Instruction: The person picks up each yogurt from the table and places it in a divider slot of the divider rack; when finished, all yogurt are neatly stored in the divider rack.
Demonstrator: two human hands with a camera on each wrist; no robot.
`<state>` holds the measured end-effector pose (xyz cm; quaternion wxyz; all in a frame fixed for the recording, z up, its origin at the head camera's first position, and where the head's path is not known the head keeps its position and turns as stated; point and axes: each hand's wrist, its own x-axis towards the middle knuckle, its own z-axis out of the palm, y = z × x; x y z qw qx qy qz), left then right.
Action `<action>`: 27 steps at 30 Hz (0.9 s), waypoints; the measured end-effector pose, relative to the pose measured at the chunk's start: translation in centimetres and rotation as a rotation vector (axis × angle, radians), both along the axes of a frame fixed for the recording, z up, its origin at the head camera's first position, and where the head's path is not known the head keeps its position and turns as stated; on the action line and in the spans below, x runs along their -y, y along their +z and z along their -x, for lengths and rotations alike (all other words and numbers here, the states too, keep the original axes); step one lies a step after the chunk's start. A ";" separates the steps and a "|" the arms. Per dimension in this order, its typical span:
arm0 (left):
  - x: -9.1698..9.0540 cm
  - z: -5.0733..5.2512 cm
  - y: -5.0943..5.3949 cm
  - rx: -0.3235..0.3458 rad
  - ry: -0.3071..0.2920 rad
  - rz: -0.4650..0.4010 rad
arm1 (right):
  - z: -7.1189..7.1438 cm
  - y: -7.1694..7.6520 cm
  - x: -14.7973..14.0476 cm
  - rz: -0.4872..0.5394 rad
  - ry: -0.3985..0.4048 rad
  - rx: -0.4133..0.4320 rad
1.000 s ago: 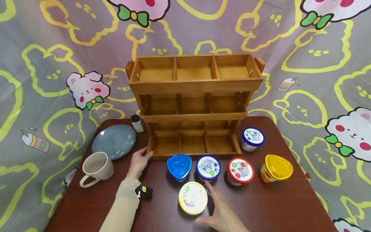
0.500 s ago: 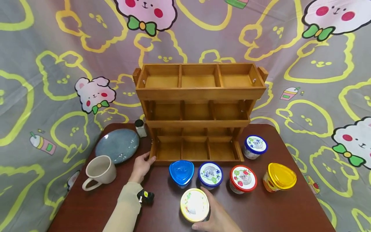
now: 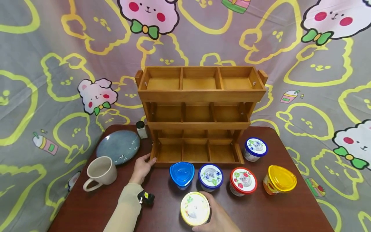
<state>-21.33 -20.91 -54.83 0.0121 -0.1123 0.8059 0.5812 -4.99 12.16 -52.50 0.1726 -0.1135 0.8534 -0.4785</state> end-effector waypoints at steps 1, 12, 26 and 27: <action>0.0 0.0 0.0 -0.001 0.001 -0.002 | 0.0 0.1 0.0 0.001 -0.003 0.011; -0.1 -0.1 0.2 0.003 0.004 -0.017 | -1.2 4.5 -0.8 0.029 0.012 0.039; 0.1 0.1 0.1 0.007 0.010 -0.029 | 1.2 13.4 -3.7 0.016 0.026 -0.396; 0.1 0.0 0.0 0.007 0.009 -0.027 | 1.7 14.0 -3.8 0.035 0.039 -0.409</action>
